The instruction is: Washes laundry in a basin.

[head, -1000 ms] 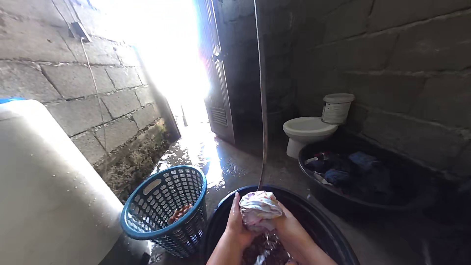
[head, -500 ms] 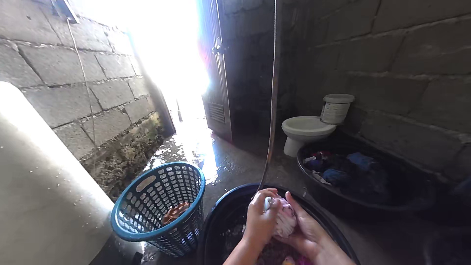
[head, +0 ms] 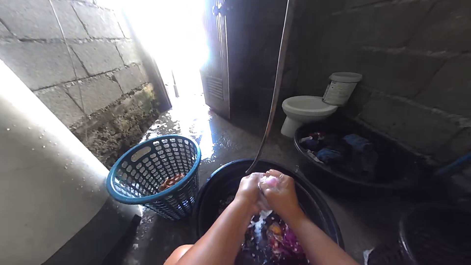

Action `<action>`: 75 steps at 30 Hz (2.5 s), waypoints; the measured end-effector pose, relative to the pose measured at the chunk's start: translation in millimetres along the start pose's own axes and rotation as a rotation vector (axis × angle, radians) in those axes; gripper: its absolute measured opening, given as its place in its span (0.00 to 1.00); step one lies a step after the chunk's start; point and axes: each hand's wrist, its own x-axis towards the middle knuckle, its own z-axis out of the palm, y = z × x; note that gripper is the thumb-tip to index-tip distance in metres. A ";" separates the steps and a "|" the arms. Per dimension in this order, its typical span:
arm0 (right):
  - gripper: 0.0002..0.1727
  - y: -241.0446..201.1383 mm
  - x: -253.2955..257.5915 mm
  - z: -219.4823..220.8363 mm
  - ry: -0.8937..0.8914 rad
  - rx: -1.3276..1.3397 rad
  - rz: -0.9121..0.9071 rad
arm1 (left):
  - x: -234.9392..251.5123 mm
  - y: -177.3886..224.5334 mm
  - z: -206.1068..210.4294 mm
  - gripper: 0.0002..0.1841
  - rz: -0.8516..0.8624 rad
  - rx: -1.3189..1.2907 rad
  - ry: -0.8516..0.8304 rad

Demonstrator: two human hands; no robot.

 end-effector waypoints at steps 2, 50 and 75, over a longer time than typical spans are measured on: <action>0.06 -1.7 1.1 -3.2 -0.068 -0.065 -0.076 | -1.1 4.2 -3.8 0.15 -0.045 0.058 -0.012; 0.10 -25.3 24.1 -71.8 -0.375 0.175 0.393 | 13.7 37.1 -64.3 0.26 0.249 1.298 -0.458; 0.57 -3.8 -6.7 -56.2 -0.516 0.542 0.712 | 16.1 14.2 -23.9 0.18 0.247 0.432 -0.307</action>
